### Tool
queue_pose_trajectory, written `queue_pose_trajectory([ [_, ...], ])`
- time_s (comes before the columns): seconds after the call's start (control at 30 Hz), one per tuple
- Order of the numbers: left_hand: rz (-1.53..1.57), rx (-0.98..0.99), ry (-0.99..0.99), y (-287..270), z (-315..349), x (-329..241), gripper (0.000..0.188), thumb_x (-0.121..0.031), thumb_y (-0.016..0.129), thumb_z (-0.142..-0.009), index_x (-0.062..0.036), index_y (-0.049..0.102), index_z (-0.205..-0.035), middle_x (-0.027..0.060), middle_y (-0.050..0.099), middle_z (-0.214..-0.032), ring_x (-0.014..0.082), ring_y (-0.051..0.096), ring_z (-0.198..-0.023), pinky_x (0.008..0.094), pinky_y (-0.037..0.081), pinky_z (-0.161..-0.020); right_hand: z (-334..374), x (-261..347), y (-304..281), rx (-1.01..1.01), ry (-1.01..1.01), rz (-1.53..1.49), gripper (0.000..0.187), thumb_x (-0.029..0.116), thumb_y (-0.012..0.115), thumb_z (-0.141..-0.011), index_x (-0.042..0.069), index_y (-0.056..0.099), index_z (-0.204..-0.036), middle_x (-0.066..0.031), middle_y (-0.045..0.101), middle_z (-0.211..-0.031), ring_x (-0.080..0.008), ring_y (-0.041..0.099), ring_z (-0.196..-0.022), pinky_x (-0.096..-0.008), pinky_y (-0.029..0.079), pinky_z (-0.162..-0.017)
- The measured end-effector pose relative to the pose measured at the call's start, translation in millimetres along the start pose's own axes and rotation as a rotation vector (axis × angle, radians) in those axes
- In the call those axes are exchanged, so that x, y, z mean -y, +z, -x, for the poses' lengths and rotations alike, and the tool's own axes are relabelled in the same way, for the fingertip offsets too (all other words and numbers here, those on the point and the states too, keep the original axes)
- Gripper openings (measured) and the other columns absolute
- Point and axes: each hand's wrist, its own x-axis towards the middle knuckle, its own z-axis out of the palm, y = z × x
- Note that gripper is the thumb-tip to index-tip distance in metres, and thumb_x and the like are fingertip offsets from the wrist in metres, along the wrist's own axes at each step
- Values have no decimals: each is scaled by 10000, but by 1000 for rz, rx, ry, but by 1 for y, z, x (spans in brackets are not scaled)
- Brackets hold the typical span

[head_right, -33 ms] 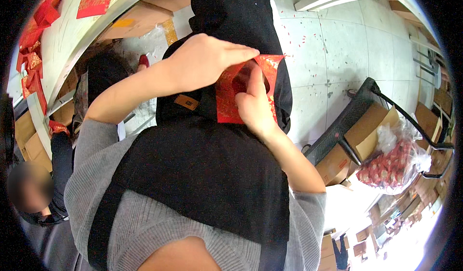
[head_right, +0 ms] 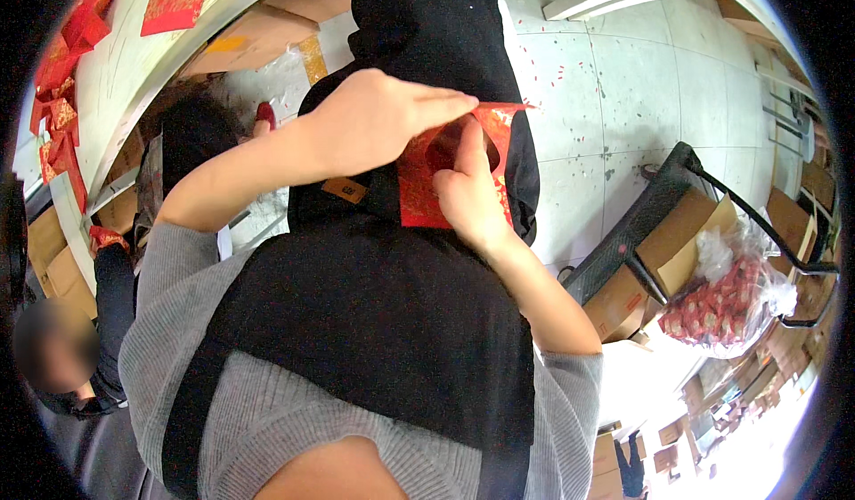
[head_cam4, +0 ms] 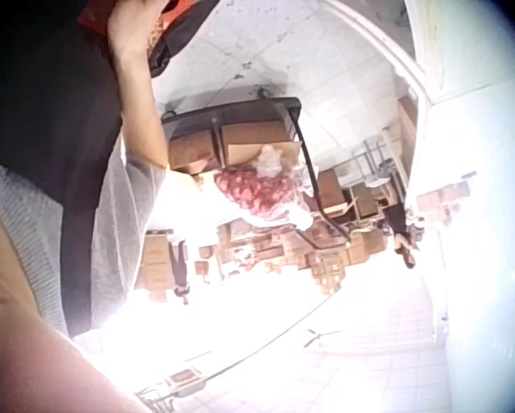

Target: The person sits on the floor and folds red paper envelopes with gold patterns. They repeatedly pick up flat sheets, fold them into small packets, and place the finished items on a nearby table.

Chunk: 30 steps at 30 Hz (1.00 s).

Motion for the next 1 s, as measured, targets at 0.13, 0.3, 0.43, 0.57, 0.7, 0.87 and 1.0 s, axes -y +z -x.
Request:
queue_pose_trajectory([
  [0.13,-15,66,-77,-4,3,-4,342,-126,556,-810,-70,646,-1135,114,698,-983,266,696,-782,345,559,-659,7,12,-3,50,-47,321,879,-114,481,-680,19,139,-1480,-169,348,-1438,-252,341,-1357,-309,339,-1063],
  [0.3,11,98,-2,-6,0,-9,337,-127,570,-789,-101,669,-1110,102,704,-1002,261,697,-772,350,561,-652,23,54,-3,294,-362,1455,350,63,600,-714,-55,588,-1043,-239,548,-1089,-373,530,-1079,-414,489,-890],
  [0.43,-77,169,53,0,-6,-17,355,-112,609,-755,-108,659,-1106,77,707,-1002,234,698,-752,340,552,-615,16,74,-13,789,-43,1734,90,97,620,-721,29,670,-751,-133,668,-882,-298,639,-914,-390,533,-677],
  [0.57,-32,170,24,3,0,-22,356,-124,627,-774,-102,651,-1128,77,705,-1008,228,699,-747,340,553,-619,11,62,-15,820,-102,1879,120,126,618,-748,59,704,-799,-105,691,-868,-270,655,-903,-372,516,-714],
  [0.7,42,192,-10,5,10,-30,473,-304,680,-808,-60,597,-1204,120,674,-1102,264,694,-871,359,564,-708,24,25,-25,600,-343,2031,217,159,592,-777,48,687,-938,-82,682,-910,-250,620,-985,-390,457,-875],
  [0.87,-2,238,-31,10,19,-36,910,-531,755,-674,33,455,-1322,216,543,-1298,356,587,-1135,416,495,-929,50,45,-22,700,-156,2308,314,203,579,-787,90,681,-1061,-36,662,-1051,-248,557,-1092,-502,271,-1113],
  [1.0,-5,310,-84,11,18,-41,1055,-532,775,-648,67,328,-1394,277,426,-1387,404,473,-1256,462,388,-1048,76,68,-45,506,-594,1964,473,216,607,-769,24,580,-1200,-120,526,-1300,-322,417,-1292,-573,189,-1139],
])
